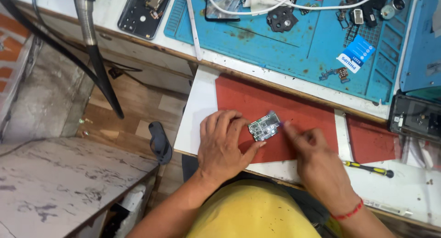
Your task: The person uses a hot air gun to heat a small circuit board placed on a red mat. They then use a small brush to clean the board's surface and a purple tool to scrape or adjust components on the board. The person handles the board and tools with both hands throughout the process.
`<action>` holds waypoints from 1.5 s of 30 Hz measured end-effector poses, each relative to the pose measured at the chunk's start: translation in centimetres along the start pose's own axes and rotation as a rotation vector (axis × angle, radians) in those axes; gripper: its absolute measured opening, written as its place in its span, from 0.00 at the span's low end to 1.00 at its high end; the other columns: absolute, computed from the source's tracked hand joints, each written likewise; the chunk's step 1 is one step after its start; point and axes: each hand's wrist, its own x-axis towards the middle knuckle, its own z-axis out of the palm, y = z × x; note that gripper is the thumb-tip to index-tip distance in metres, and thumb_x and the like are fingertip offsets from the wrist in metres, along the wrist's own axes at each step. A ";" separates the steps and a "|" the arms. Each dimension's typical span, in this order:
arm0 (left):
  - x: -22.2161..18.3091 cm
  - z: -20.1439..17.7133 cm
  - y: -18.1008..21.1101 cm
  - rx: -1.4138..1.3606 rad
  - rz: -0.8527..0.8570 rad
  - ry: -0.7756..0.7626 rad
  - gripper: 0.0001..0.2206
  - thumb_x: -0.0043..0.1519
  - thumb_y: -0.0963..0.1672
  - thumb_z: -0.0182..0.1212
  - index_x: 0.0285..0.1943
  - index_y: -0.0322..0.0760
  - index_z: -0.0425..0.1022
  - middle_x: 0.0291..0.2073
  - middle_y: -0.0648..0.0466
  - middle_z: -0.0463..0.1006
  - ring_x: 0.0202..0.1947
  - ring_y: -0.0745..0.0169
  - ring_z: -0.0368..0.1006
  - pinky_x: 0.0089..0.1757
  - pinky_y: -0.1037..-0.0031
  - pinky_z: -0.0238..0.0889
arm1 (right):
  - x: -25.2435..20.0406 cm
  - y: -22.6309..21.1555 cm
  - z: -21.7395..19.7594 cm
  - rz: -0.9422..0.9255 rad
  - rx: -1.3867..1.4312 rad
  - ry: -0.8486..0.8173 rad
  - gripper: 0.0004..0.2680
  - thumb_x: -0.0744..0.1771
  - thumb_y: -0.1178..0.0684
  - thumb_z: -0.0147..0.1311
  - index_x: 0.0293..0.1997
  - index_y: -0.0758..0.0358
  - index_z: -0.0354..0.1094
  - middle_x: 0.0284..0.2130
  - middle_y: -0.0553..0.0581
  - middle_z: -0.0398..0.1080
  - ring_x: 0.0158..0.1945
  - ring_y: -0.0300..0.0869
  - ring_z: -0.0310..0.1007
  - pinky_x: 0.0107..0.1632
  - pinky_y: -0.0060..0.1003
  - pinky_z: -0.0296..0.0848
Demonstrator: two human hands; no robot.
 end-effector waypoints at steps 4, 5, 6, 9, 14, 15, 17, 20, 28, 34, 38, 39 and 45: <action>0.0 0.1 0.3 0.047 0.037 0.024 0.23 0.53 0.52 0.74 0.51 0.37 0.76 0.52 0.50 0.72 0.57 0.47 0.65 0.56 0.55 0.54 | 0.5 -0.3 0.1 -0.076 -0.008 -0.050 0.28 0.61 0.64 0.46 0.72 0.50 0.60 0.42 0.64 0.68 0.32 0.59 0.76 0.35 0.52 0.75; 0.0 0.1 0.4 0.050 0.033 0.024 0.23 0.53 0.52 0.74 0.51 0.37 0.76 0.52 0.51 0.72 0.57 0.47 0.66 0.56 0.55 0.54 | 0.1 -0.7 0.1 -0.061 -0.010 -0.122 0.28 0.62 0.64 0.47 0.72 0.48 0.60 0.41 0.63 0.68 0.31 0.58 0.76 0.34 0.52 0.75; 0.0 0.0 0.4 0.053 0.030 0.023 0.23 0.53 0.52 0.74 0.51 0.37 0.76 0.52 0.51 0.72 0.57 0.48 0.66 0.56 0.55 0.55 | 0.3 -0.8 0.0 -0.029 -0.039 -0.118 0.28 0.62 0.64 0.46 0.73 0.47 0.59 0.42 0.63 0.68 0.30 0.59 0.76 0.35 0.52 0.75; 0.1 0.4 0.8 0.052 0.020 0.038 0.23 0.51 0.52 0.74 0.50 0.38 0.76 0.51 0.51 0.72 0.55 0.47 0.66 0.55 0.56 0.55 | 1.0 -0.4 -0.9 -0.020 -0.084 -0.141 0.29 0.63 0.64 0.46 0.74 0.46 0.59 0.43 0.62 0.68 0.30 0.59 0.75 0.35 0.52 0.75; 0.3 0.3 0.9 0.046 0.015 0.041 0.24 0.50 0.51 0.74 0.52 0.38 0.76 0.50 0.51 0.72 0.56 0.48 0.67 0.56 0.56 0.55 | 1.5 -0.3 -0.9 -0.041 -0.076 -0.115 0.27 0.63 0.63 0.46 0.72 0.46 0.60 0.43 0.62 0.67 0.31 0.60 0.75 0.35 0.53 0.75; 0.1 0.3 0.8 0.041 0.011 0.044 0.24 0.51 0.51 0.75 0.53 0.39 0.76 0.51 0.52 0.72 0.56 0.49 0.67 0.56 0.56 0.55 | 1.4 -0.3 -0.8 -0.069 -0.067 -0.126 0.28 0.62 0.63 0.46 0.73 0.48 0.59 0.44 0.63 0.67 0.31 0.61 0.75 0.35 0.53 0.75; -0.1 0.2 0.6 0.032 0.005 0.049 0.24 0.52 0.51 0.75 0.53 0.39 0.76 0.51 0.52 0.72 0.56 0.49 0.67 0.56 0.57 0.56 | 0.8 -0.5 -0.7 -0.126 -0.039 -0.146 0.30 0.61 0.65 0.45 0.74 0.51 0.57 0.48 0.65 0.66 0.31 0.61 0.75 0.34 0.53 0.76; -0.1 0.0 0.5 0.019 0.019 0.041 0.24 0.52 0.51 0.75 0.52 0.38 0.76 0.52 0.51 0.72 0.57 0.49 0.66 0.57 0.56 0.55 | -0.7 -0.4 -1.2 0.030 -0.143 -0.335 0.31 0.61 0.62 0.46 0.76 0.42 0.52 0.49 0.61 0.64 0.31 0.60 0.76 0.37 0.53 0.77; 0.2 -0.2 0.6 0.021 0.020 -0.002 0.23 0.51 0.50 0.75 0.51 0.37 0.76 0.51 0.51 0.72 0.57 0.49 0.67 0.57 0.56 0.55 | -0.6 -1.8 0.7 0.060 -0.052 -0.204 0.29 0.62 0.63 0.45 0.74 0.43 0.54 0.46 0.61 0.66 0.31 0.59 0.76 0.36 0.51 0.77; -0.2 0.4 0.4 0.046 0.040 0.026 0.22 0.53 0.51 0.75 0.51 0.36 0.78 0.51 0.50 0.73 0.56 0.49 0.66 0.57 0.55 0.55 | -0.8 -0.9 1.3 -0.044 -0.023 -0.008 0.26 0.63 0.63 0.46 0.72 0.48 0.60 0.42 0.63 0.67 0.29 0.60 0.74 0.30 0.52 0.74; 0.4 0.1 0.7 0.079 0.069 0.025 0.22 0.51 0.51 0.74 0.49 0.36 0.79 0.51 0.51 0.73 0.57 0.49 0.66 0.57 0.55 0.55 | -0.6 -0.3 0.5 -0.015 0.005 -0.032 0.28 0.62 0.62 0.46 0.73 0.45 0.59 0.40 0.62 0.68 0.26 0.57 0.75 0.30 0.51 0.75; 0.2 0.1 0.6 0.077 0.063 0.012 0.21 0.51 0.51 0.75 0.48 0.36 0.80 0.50 0.51 0.73 0.56 0.50 0.66 0.57 0.55 0.55 | -0.5 0.0 0.4 -0.026 -0.012 0.000 0.28 0.62 0.62 0.46 0.73 0.48 0.58 0.40 0.62 0.68 0.27 0.57 0.75 0.31 0.51 0.75; 0.1 0.2 0.7 0.081 0.063 0.017 0.20 0.51 0.50 0.74 0.47 0.35 0.81 0.50 0.52 0.74 0.55 0.50 0.66 0.56 0.56 0.55 | -0.2 -0.9 0.8 -0.050 -0.083 -0.035 0.29 0.61 0.63 0.47 0.72 0.46 0.59 0.42 0.62 0.68 0.26 0.57 0.75 0.30 0.51 0.76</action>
